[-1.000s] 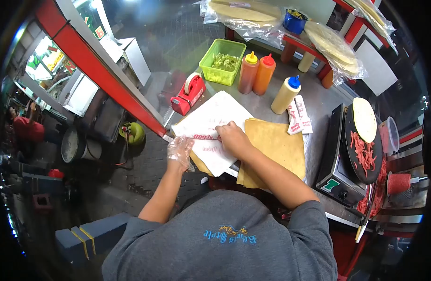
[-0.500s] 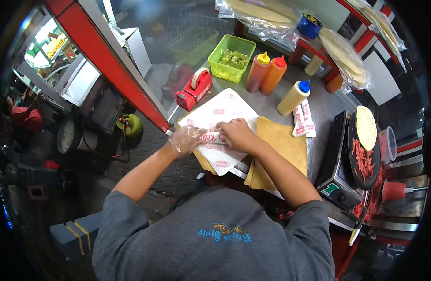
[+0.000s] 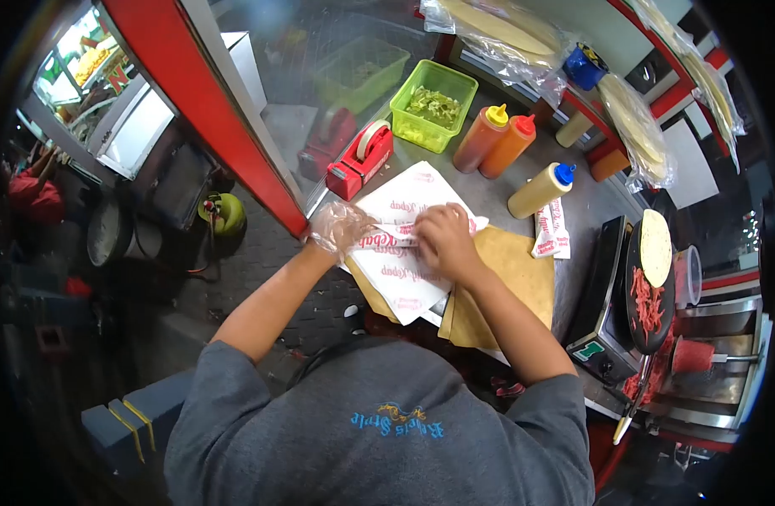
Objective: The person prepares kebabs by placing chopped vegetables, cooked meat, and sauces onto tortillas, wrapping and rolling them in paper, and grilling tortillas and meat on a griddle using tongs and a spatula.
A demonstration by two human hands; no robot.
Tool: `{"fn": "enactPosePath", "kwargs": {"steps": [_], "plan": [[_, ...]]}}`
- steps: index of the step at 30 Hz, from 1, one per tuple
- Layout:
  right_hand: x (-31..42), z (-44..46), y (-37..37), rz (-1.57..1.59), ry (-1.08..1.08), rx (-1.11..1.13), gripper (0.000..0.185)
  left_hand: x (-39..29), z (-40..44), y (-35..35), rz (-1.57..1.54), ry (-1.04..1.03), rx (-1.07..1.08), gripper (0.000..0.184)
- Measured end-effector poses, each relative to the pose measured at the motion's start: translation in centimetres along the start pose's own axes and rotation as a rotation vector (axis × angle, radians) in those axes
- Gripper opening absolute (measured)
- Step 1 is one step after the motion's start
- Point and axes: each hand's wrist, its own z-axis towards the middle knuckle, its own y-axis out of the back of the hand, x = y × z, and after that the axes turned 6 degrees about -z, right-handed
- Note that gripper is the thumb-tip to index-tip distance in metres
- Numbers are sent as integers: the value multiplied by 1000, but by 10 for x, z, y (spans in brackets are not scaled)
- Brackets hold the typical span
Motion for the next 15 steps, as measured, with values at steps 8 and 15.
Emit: {"fn": "enactPosePath", "kwargs": {"steps": [8,15], "plan": [[-7,11,-17,-169,118,-173,29,-65,-2,29,161,-275,-337,51],[33,75,-46,797,-577,-128,27,-75,-15,12,188,-52,-122,41]]}}
